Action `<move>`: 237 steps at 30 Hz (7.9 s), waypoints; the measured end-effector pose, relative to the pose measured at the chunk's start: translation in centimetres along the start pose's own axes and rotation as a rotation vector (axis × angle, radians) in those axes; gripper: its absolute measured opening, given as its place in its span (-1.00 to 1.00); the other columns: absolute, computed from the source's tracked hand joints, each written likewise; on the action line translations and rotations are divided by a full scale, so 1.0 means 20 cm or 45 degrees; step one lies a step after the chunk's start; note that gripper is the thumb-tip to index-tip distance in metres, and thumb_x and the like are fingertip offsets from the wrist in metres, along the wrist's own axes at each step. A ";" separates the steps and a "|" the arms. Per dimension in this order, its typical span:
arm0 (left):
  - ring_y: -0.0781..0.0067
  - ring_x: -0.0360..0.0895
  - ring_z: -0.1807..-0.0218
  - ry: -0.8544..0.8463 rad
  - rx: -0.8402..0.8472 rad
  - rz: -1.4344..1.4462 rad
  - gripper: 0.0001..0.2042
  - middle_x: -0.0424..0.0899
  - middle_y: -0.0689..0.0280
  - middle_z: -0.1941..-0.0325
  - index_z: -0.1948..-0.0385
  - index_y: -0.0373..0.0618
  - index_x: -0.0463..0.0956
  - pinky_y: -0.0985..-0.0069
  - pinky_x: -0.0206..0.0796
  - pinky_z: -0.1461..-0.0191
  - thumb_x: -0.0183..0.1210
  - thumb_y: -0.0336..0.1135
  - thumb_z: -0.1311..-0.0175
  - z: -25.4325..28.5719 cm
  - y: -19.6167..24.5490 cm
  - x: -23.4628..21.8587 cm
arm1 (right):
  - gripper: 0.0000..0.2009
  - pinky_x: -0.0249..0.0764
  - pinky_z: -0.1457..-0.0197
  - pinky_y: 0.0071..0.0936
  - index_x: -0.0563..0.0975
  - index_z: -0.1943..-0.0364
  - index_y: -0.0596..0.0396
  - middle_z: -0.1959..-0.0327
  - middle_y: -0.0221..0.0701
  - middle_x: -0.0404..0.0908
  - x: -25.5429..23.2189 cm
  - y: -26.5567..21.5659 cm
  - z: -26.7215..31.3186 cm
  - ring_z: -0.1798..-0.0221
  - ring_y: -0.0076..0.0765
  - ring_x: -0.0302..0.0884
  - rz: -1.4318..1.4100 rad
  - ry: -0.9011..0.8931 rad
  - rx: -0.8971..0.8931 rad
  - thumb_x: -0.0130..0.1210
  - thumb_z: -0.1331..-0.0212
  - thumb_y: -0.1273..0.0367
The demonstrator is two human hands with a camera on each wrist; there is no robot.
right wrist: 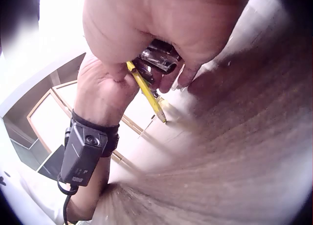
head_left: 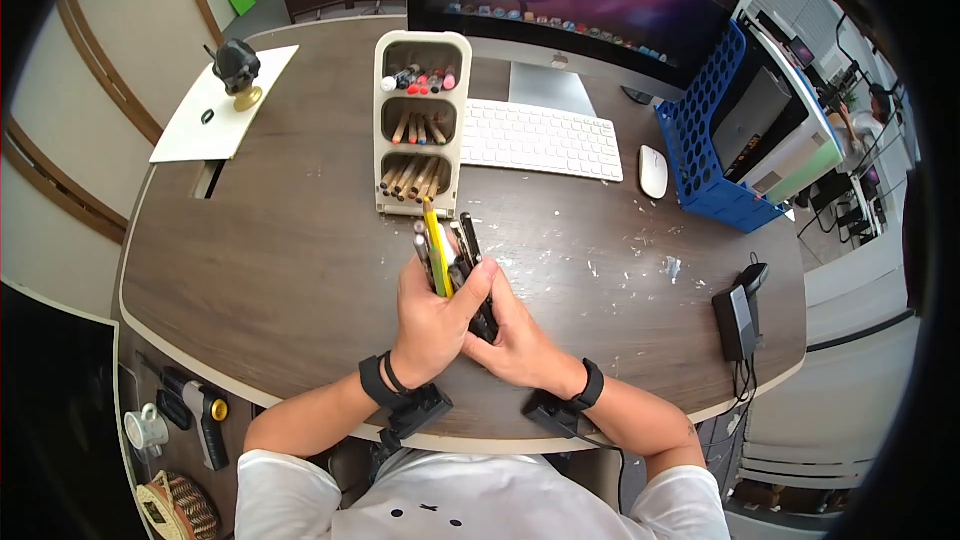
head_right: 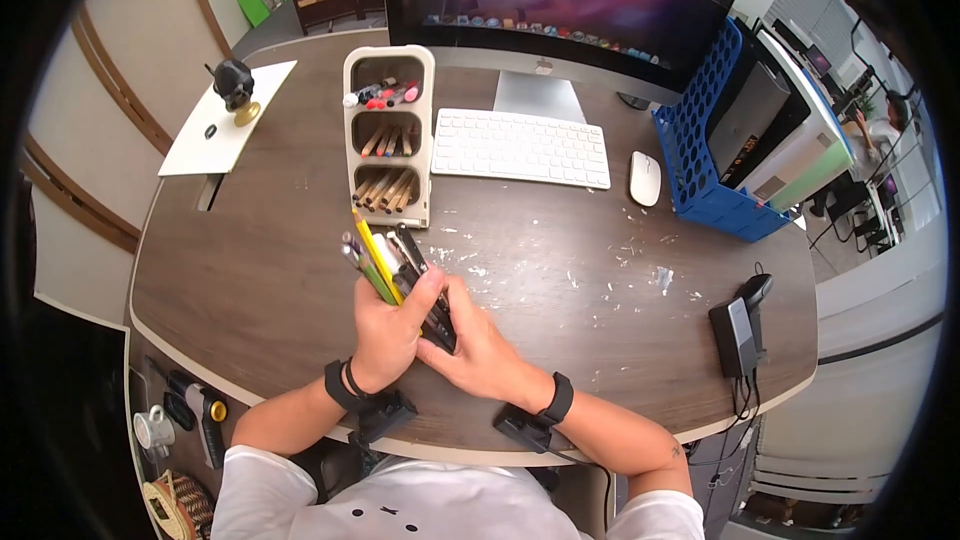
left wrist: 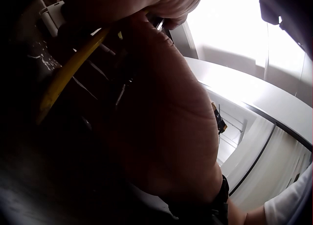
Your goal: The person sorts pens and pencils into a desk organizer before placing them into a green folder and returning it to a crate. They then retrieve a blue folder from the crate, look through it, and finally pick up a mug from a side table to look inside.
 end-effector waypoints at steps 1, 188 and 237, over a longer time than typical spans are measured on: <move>0.65 0.48 0.40 -0.030 0.005 -0.018 -0.83 0.62 0.43 0.43 0.23 -0.21 0.58 0.49 0.37 0.31 0.38 -0.34 -0.45 0.01 0.00 0.00 | -0.24 0.56 -0.22 -0.15 0.17 -0.54 0.15 -0.10 -0.02 0.66 0.01 0.04 0.01 -0.13 0.08 0.69 0.003 0.043 -0.100 0.33 -0.31 0.43; 0.68 0.61 0.02 -0.341 -0.040 -0.391 -0.51 0.68 0.40 -0.04 -0.44 -0.24 0.35 0.63 0.49 0.03 0.25 -0.45 -0.54 -0.44 0.01 -0.44 | -0.79 0.65 0.06 0.10 0.67 0.25 0.21 0.34 -0.01 0.76 -1.00 -0.07 0.13 0.19 0.26 0.75 1.027 0.113 0.331 0.24 -0.33 0.30; 0.00 0.77 0.14 -1.430 0.713 -1.684 -0.71 0.80 0.11 0.21 0.32 -0.11 0.67 0.11 0.56 0.10 0.20 -0.07 -0.37 0.04 -0.20 0.56 | -0.82 0.64 0.13 -0.06 0.83 0.36 -0.23 0.28 -0.44 0.83 0.99 -1.01 -0.37 0.07 -0.09 0.79 0.866 -0.886 -0.659 0.27 0.03 0.22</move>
Point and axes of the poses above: each hand's wrist, its own z-axis away from the middle knuckle, its own x-axis out of the palm, y = z × x, the point moved 2 cm from there along -z, towards the middle knuckle
